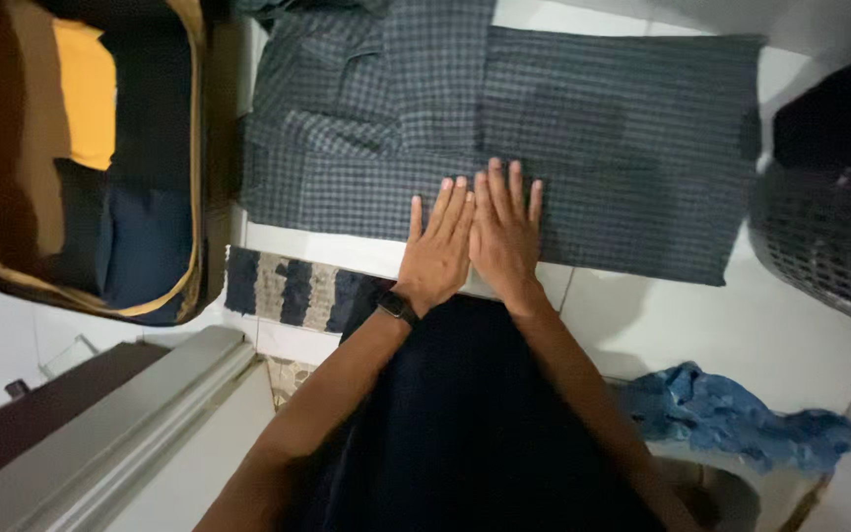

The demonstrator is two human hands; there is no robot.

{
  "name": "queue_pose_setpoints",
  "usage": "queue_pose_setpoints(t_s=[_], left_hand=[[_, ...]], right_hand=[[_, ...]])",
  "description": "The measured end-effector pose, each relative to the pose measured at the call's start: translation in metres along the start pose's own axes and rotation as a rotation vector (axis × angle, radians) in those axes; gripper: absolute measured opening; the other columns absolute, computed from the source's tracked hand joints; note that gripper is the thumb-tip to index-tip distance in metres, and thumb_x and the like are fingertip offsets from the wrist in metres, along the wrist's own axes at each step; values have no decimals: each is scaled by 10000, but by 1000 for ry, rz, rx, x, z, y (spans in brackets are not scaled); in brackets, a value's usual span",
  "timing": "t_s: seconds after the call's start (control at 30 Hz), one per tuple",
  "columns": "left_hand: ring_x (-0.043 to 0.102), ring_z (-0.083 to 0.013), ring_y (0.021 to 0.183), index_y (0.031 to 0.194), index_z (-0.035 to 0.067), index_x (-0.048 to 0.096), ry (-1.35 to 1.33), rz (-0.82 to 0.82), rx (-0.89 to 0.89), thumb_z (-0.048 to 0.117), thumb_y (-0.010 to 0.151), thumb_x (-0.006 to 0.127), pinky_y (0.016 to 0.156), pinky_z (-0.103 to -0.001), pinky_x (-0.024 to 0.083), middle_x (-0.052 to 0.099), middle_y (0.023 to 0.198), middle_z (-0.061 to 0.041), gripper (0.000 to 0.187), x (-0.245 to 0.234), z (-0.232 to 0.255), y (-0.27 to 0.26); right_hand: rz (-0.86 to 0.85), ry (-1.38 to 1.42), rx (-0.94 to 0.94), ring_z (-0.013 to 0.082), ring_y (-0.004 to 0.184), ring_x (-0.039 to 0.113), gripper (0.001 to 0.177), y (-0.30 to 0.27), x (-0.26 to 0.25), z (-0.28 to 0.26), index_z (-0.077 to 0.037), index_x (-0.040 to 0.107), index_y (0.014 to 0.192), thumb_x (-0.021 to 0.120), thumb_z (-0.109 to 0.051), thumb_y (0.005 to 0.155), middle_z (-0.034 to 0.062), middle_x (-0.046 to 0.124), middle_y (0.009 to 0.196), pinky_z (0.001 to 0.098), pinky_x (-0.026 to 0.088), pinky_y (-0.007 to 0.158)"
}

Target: The person folds a checkered shirt on a white tiled surface, smoothing it out and folding it into a compact rectangle before placing it into an open suitcase. The person then picks up a camouflage-patterned shirt from a laundry basket and begins to fold it.

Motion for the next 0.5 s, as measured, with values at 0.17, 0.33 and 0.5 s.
queue_pose_setpoints(t_s=[0.17,0.33,0.5], left_hand=[[44,-352,1589,1618,-27,258,-7,134,-247,391,1085,374,1253,-605,19,92,1711,-205,687,-12,-70,-35],[10,-432,1576,1607,-76,237,-87,167,-538,482,1052,418,1243,-614,-8,78,1697,-291,807,-25,-138,-68],[6,-457,1582,1615,-90,216,-132,286,-619,520,1054,448,1251,-641,-7,73,1694,-312,860,-25,-152,-69]], right_hand=[[-42,-70,32,425,1552,175,595,-1,-17,20,-65,447,1562,541,-371,1061,206,265,1672,655,82,1233],[8,-153,214,434,1588,140,618,-24,-49,97,-27,415,1608,475,-364,1094,235,230,1712,669,60,1249],[212,-133,347,534,1541,125,575,-34,-73,152,74,438,1582,492,-276,1129,329,251,1683,710,62,1205]])
Point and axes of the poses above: each hand's wrist, its own y-axis towards the middle knuckle, its own x-axis out of the palm, z = x × y, the point moved 3 cm from there along y, towards the middle knuckle
